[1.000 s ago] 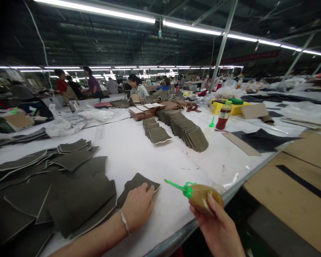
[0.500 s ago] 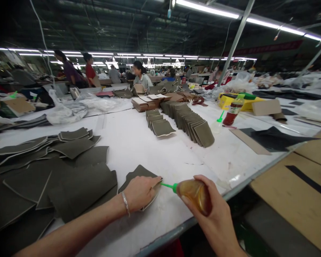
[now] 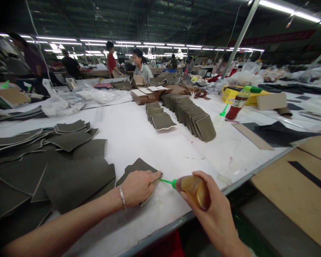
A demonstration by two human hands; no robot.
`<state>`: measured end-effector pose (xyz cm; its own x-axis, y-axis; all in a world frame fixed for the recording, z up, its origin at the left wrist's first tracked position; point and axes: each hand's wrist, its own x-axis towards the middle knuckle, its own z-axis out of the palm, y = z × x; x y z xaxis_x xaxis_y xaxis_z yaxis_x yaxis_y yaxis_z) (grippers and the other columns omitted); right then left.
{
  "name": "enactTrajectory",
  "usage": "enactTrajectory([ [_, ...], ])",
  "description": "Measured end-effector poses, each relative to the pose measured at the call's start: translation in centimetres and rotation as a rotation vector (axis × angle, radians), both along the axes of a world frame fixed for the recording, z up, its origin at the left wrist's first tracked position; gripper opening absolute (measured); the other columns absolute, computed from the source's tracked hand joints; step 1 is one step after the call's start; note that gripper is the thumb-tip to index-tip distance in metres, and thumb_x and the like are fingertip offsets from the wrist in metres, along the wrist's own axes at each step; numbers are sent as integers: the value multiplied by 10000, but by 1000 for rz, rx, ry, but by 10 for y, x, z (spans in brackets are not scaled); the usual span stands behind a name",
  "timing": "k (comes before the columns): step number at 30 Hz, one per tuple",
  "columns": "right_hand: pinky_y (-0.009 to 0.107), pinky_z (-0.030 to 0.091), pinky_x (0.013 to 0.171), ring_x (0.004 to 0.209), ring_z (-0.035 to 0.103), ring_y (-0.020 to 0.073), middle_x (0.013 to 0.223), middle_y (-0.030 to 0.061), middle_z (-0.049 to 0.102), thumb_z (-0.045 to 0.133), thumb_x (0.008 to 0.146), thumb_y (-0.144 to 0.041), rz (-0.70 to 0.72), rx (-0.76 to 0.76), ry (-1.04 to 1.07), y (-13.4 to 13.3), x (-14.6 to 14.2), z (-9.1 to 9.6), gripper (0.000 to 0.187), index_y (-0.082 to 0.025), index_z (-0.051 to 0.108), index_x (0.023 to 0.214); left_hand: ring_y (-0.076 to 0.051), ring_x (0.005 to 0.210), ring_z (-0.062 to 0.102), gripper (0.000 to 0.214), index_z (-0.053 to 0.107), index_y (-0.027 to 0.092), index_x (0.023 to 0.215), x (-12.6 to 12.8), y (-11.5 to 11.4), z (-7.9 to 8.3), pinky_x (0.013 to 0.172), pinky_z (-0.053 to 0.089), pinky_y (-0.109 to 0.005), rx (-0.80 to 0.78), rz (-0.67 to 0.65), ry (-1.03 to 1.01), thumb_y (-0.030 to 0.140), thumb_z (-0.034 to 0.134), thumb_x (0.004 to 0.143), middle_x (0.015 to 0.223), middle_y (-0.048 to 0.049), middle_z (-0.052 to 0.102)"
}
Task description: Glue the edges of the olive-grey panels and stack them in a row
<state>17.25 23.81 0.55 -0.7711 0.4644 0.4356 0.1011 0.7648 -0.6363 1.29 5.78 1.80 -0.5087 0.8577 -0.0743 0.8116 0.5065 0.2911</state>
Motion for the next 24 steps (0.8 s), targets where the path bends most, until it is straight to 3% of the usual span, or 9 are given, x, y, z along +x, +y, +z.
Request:
enactTrajectory([
  [13, 286, 487, 737, 868, 600, 191, 1028, 5, 599, 684, 806, -524, 26, -162, 1, 11, -2, -8, 477, -289, 506, 1182, -310, 855, 670, 497, 507, 262, 1327, -1, -4, -3, 728, 560, -460, -16, -21, -48, 228, 346, 858, 1016, -67, 664],
  [19, 301, 480, 751, 870, 597, 204, 1029, 17, 608, 687, 800, -525, -6, -169, -20, 10, -3, -6, 489, -271, 511, 1180, -281, 858, 666, 489, 496, 257, 1334, -1, -6, -1, 755, 543, -412, -13, -26, -63, 216, 350, 869, 1024, -63, 658],
  [24, 250, 494, 689, 839, 600, 189, 981, 6, 620, 688, 780, -558, 47, -314, -97, 8, -1, -2, 500, -270, 519, 1152, -268, 903, 660, 490, 462, 245, 1366, 0, -8, -3, 794, 531, -384, -2, -27, -68, 226, 363, 886, 1066, -69, 649],
])
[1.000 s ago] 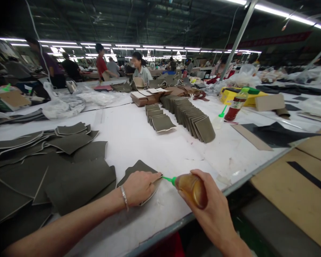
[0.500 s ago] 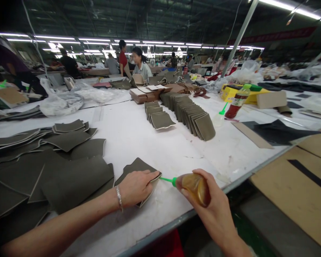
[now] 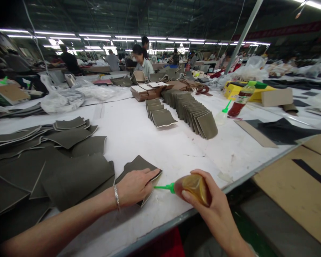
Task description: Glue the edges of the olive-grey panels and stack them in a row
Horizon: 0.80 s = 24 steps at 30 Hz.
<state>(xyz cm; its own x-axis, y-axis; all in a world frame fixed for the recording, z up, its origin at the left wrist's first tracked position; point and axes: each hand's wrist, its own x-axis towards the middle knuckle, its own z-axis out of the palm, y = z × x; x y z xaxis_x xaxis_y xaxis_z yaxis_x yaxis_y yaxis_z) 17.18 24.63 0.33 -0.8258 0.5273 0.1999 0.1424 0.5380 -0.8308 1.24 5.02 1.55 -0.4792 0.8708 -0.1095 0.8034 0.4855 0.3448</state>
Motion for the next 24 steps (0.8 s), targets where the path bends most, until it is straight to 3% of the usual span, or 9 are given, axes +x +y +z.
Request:
enactTrajectory([
  [5, 254, 481, 703, 806, 594, 181, 942, -2, 616, 698, 761, -568, -65, -7, 15, 0, -2, 0, 517, -267, 524, 1144, -263, 929, 655, 476, 470, 238, 1357, 0, -2, 0, 843, 525, -390, -1, 0, -19, 234, 361, 894, 1059, -67, 642],
  [10, 222, 499, 661, 862, 608, 189, 1011, 11, 627, 694, 764, -571, 32, -88, -28, -5, 4, -3, 507, -267, 535, 1138, -276, 933, 653, 504, 451, 204, 1379, 1, -2, 0, 843, 531, -406, 2, -1, -8, 221, 358, 884, 1083, -78, 637],
  [15, 215, 498, 661, 798, 603, 176, 931, 4, 624, 708, 762, -544, -3, -70, -4, -10, 6, -4, 503, -259, 528, 1136, -278, 928, 652, 505, 450, 195, 1379, 1, -3, -1, 841, 533, -411, 11, -8, -1, 224, 358, 884, 1080, -77, 638],
  [19, 214, 509, 674, 812, 610, 178, 958, 9, 622, 681, 789, -539, 95, -131, -38, -13, 10, -8, 490, -264, 519, 1162, -275, 943, 649, 514, 439, 178, 1390, 1, -5, -1, 848, 531, -402, 7, -10, -5, 225, 359, 884, 1109, -84, 633],
  [24, 216, 512, 645, 814, 610, 190, 946, 21, 625, 695, 769, -541, 21, -93, -12, -15, 13, -11, 496, -255, 527, 1139, -253, 955, 643, 513, 427, 186, 1399, 2, -5, 0, 865, 516, -369, -4, 2, -7, 229, 361, 892, 1101, -80, 630],
])
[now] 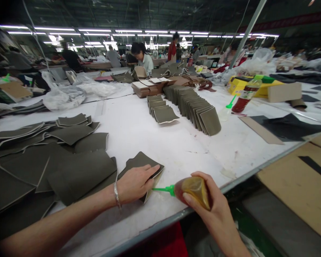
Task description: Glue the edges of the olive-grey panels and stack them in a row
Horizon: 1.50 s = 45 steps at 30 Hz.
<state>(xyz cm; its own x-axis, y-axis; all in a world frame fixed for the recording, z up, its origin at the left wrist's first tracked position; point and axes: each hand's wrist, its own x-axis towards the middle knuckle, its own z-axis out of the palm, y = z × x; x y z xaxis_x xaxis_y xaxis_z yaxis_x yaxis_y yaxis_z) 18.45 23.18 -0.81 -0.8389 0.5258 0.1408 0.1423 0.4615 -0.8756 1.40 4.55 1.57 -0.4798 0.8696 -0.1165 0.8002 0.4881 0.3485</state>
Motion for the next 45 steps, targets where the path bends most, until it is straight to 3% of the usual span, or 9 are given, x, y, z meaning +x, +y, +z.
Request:
enactTrajectory([
  [3, 213, 518, 636, 807, 620, 187, 943, 19, 626, 680, 780, -546, 84, -35, -21, -1, 2, -2, 500, -261, 521, 1159, -259, 955, 640, 523, 417, 180, 1405, 1, 0, 0, 861, 520, -379, -18, -4, -6, 226, 362, 887, 1106, -83, 624],
  [8, 205, 519, 648, 783, 618, 175, 928, 17, 622, 689, 780, -530, 27, -14, 7, -1, 4, -7, 484, -256, 524, 1143, -274, 947, 637, 525, 415, 166, 1407, 0, 0, -2, 852, 529, -404, 4, -15, 14, 231, 350, 891, 1098, -87, 620],
  [13, 216, 530, 666, 827, 630, 187, 990, 27, 630, 687, 778, -534, 103, -71, -22, -1, 4, -9, 493, -255, 526, 1152, -264, 965, 633, 532, 407, 163, 1414, 0, 0, -1, 864, 521, -384, -11, -17, 7, 227, 361, 888, 1102, -85, 619],
  [19, 245, 495, 703, 834, 601, 187, 987, 14, 611, 710, 759, -529, -62, 73, 53, 16, -8, -5, 499, -261, 533, 1142, -269, 926, 642, 506, 432, 190, 1389, 0, 0, -2, 827, 534, -404, 0, -17, 13, 229, 346, 892, 1077, -73, 621],
  [24, 263, 463, 757, 898, 579, 192, 1029, 10, 595, 705, 779, -513, -133, 100, 112, 28, -17, -10, 488, -275, 523, 1165, -274, 912, 647, 493, 438, 207, 1380, -2, 2, -2, 809, 542, -415, 0, -20, -1, 233, 336, 899, 1063, -67, 622],
  [30, 246, 482, 702, 845, 590, 185, 990, 14, 602, 701, 778, -528, -20, -3, 39, 19, -9, -9, 501, -260, 516, 1159, -282, 922, 648, 503, 444, 192, 1377, -2, 2, -1, 829, 540, -424, -5, -21, -8, 219, 344, 885, 1072, -77, 624],
  [36, 252, 475, 731, 871, 585, 191, 989, 14, 609, 683, 793, -532, -119, 36, 69, 23, -13, -6, 481, -261, 520, 1155, -283, 927, 650, 495, 444, 209, 1374, -2, 3, -1, 826, 538, -423, -6, -16, -18, 225, 342, 890, 1076, -72, 626],
  [42, 237, 480, 681, 820, 594, 185, 960, 13, 621, 705, 750, -570, -23, -46, 1, 20, -7, -7, 536, -256, 520, 1143, -290, 930, 652, 504, 449, 202, 1376, -3, 4, -3, 835, 537, -429, 5, -9, -19, 221, 350, 882, 1087, -77, 630],
  [45, 233, 472, 713, 821, 587, 176, 956, 5, 613, 696, 762, -566, -65, -28, 31, 22, -9, -7, 519, -266, 518, 1147, -295, 924, 653, 508, 447, 207, 1379, -3, 4, -3, 825, 539, -435, 10, -4, -16, 218, 346, 882, 1089, -76, 632],
])
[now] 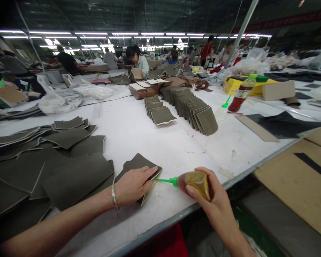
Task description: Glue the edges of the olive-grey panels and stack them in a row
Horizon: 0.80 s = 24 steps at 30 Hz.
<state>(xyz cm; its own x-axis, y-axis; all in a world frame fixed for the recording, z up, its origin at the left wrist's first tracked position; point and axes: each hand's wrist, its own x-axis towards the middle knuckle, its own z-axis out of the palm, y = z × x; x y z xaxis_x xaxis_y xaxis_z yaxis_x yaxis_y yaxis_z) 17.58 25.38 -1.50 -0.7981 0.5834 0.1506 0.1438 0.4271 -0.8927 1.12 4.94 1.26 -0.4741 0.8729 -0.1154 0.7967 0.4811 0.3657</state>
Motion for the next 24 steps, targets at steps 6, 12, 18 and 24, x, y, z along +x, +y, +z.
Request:
enactTrajectory([
  [6, 225, 478, 690, 823, 584, 179, 948, 7, 611, 718, 744, -556, 32, -82, -16, -3, 3, -3, 537, -264, 520, 1148, -300, 942, 649, 518, 452, 192, 1383, 2, -1, 1, 856, 528, -442, -2, 8, -27, 216, 360, 874, 1101, -85, 633],
  [12, 233, 515, 766, 889, 604, 187, 989, 26, 654, 767, 719, -482, 91, -623, 48, -8, 8, -7, 536, -253, 585, 1168, -249, 997, 624, 453, 543, 201, 1307, -8, -5, 5, 917, 482, -369, 97, 51, -143, 206, 404, 876, 1101, -67, 645],
  [18, 319, 594, 577, 779, 650, 242, 1064, 59, 697, 869, 448, -346, -377, -1264, 246, 8, 1, 5, 536, -215, 720, 947, -250, 934, 603, 332, 573, 174, 1157, -41, -20, 10, 801, 446, -350, 34, 532, 48, 311, 573, 855, 1060, -101, 607],
  [24, 379, 615, 644, 882, 683, 297, 1140, 85, 687, 680, 651, -437, -425, -1552, 306, 36, 11, -27, 395, -270, 725, 1006, -99, 476, 349, 178, 492, 167, 563, -73, -18, 5, 464, 188, -208, 285, 697, -778, 78, 646, 545, 469, 45, 409],
])
